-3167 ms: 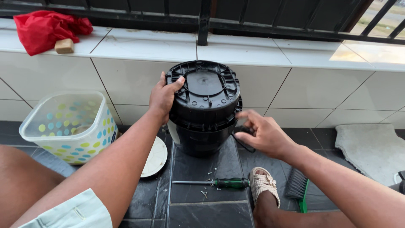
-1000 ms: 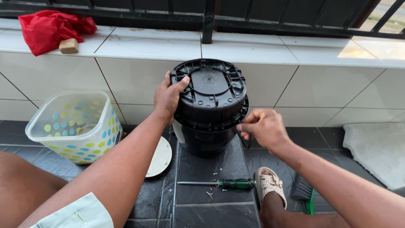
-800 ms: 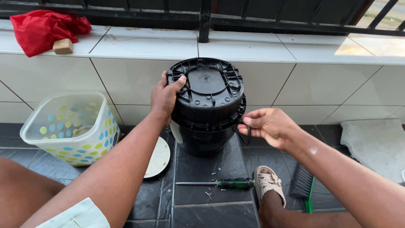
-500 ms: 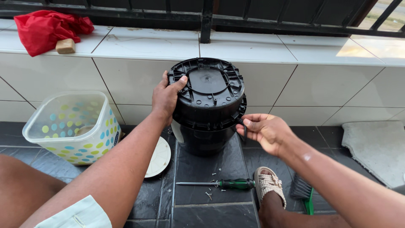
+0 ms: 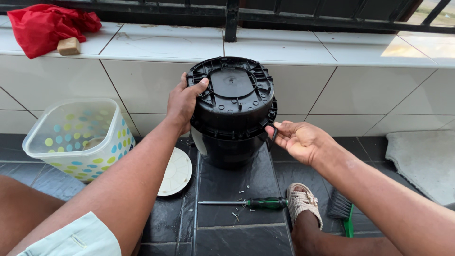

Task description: The person services an air fryer on a tiled floor. They unscrew screws by hand, detach the outer housing and heating element, lift off the fan and rear cover, and brush dust from the fan and housing with a brush.

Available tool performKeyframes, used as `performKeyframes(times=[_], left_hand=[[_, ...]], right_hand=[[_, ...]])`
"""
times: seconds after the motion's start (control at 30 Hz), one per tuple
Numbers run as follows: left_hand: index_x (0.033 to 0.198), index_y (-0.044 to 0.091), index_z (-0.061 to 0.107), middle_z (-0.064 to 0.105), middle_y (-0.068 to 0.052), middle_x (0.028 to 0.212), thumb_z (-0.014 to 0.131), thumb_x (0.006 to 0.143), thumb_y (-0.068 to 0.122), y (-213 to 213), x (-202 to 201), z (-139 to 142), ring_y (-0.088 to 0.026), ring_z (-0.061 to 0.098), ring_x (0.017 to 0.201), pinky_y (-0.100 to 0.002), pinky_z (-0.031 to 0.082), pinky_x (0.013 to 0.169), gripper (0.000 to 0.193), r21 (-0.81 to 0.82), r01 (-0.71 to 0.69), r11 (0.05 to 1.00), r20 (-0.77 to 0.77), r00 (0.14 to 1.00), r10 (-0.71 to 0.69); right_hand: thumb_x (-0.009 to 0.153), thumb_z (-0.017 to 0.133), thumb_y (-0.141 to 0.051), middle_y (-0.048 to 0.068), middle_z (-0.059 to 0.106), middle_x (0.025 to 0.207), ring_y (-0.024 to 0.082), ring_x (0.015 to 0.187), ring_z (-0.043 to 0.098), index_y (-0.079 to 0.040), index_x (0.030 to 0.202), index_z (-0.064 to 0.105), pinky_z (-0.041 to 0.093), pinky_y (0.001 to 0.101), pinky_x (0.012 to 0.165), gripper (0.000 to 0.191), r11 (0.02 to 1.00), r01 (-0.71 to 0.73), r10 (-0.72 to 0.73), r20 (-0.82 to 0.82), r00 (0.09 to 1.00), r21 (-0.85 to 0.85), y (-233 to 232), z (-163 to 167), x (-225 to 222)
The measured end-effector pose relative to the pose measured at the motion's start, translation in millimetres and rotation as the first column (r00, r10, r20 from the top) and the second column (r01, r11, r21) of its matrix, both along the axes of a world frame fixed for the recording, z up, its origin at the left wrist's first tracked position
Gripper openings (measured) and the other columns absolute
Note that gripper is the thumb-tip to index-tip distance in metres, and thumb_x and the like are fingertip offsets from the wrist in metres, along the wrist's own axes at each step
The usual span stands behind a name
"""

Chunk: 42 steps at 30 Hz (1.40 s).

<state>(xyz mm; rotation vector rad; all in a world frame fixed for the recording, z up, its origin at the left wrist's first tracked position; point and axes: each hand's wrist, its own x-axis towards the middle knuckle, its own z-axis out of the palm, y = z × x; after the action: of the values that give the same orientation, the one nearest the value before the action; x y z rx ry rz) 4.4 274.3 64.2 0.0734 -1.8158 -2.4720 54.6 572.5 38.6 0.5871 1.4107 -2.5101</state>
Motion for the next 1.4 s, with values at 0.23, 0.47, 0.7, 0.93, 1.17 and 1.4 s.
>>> performKeyframes(times=[0.23,0.47,0.7,0.93,1.17,1.4], left_hand=[[0.161,0.010,0.025,0.069,-0.013,0.127,0.074,0.084,0.028,0.5,-1.1,-0.5,-0.017,0.070,0.100,-0.029,0.059,0.084,0.093,-0.019,0.013,1.000,-0.022,1.000,-0.013],[0.160,0.007,0.025,0.068,-0.013,0.129,0.076,0.085,0.023,0.1,-2.3,0.1,-0.016,0.071,0.101,-0.028,0.059,0.085,0.092,0.008,0.030,1.000,-0.037,0.999,-0.029],[0.160,0.005,0.028,0.070,-0.013,0.127,0.076,0.085,0.023,-0.7,-1.3,0.1,-0.015,0.070,0.099,-0.028,0.058,0.083,0.090,0.006,0.020,1.000,-0.050,0.999,-0.020],[0.161,0.005,0.020,0.064,-0.015,0.138,0.077,0.085,0.026,0.4,-5.4,-0.5,-0.018,0.067,0.114,-0.028,0.055,0.094,0.097,-0.023,0.042,0.999,-0.050,0.998,-0.043],[0.163,0.007,0.006,0.042,-0.020,0.154,0.075,0.080,0.055,-6.6,-11.9,-0.6,-0.029,0.045,0.137,-0.043,0.039,0.111,0.118,-0.268,0.035,0.963,0.012,0.999,-0.033],[0.164,0.003,0.014,0.021,-0.033,0.161,0.063,0.069,0.090,43.9,49.2,7.8,-0.047,0.027,0.150,-0.054,0.032,0.121,0.138,-0.535,-0.346,0.771,0.163,0.853,0.495]], right_hand=[[0.093,0.059,0.008,0.020,0.061,0.101,0.034,0.094,0.072,-0.002,0.093,0.047,0.065,0.0432,0.090,0.016,0.976,0.049,-0.016,-0.156,0.988,0.212,-16.9,5.3,27.6],[0.089,0.064,0.010,0.020,0.068,0.091,0.033,0.081,0.074,0.000,0.095,0.051,0.066,0.0413,0.076,0.018,0.845,-0.006,0.077,-0.109,0.991,0.535,-29.2,40.7,30.3],[0.086,0.071,0.005,0.013,0.071,0.077,0.023,0.072,0.076,-0.001,0.087,0.056,0.066,0.0353,0.068,0.016,0.398,-0.064,0.328,-0.077,0.942,0.915,-37.5,61.9,23.6],[0.077,0.080,-0.003,0.012,0.072,0.071,0.020,0.065,0.071,-0.001,0.082,0.064,0.056,0.0351,0.062,0.017,0.007,0.286,0.596,-0.234,0.768,0.958,-31.7,52.9,44.7],[0.082,0.075,-0.012,0.009,0.077,0.083,0.018,0.077,0.075,-0.007,0.108,0.069,0.059,0.0346,0.072,0.027,0.000,0.219,0.558,-0.182,0.809,0.976,-22.2,57.7,29.9],[0.105,0.051,-0.041,0.000,0.054,0.146,0.016,0.134,0.046,-0.019,0.147,0.055,0.041,0.0375,0.104,0.047,0.571,0.025,0.435,-0.328,0.838,0.821,-10.9,67.9,-29.3]])
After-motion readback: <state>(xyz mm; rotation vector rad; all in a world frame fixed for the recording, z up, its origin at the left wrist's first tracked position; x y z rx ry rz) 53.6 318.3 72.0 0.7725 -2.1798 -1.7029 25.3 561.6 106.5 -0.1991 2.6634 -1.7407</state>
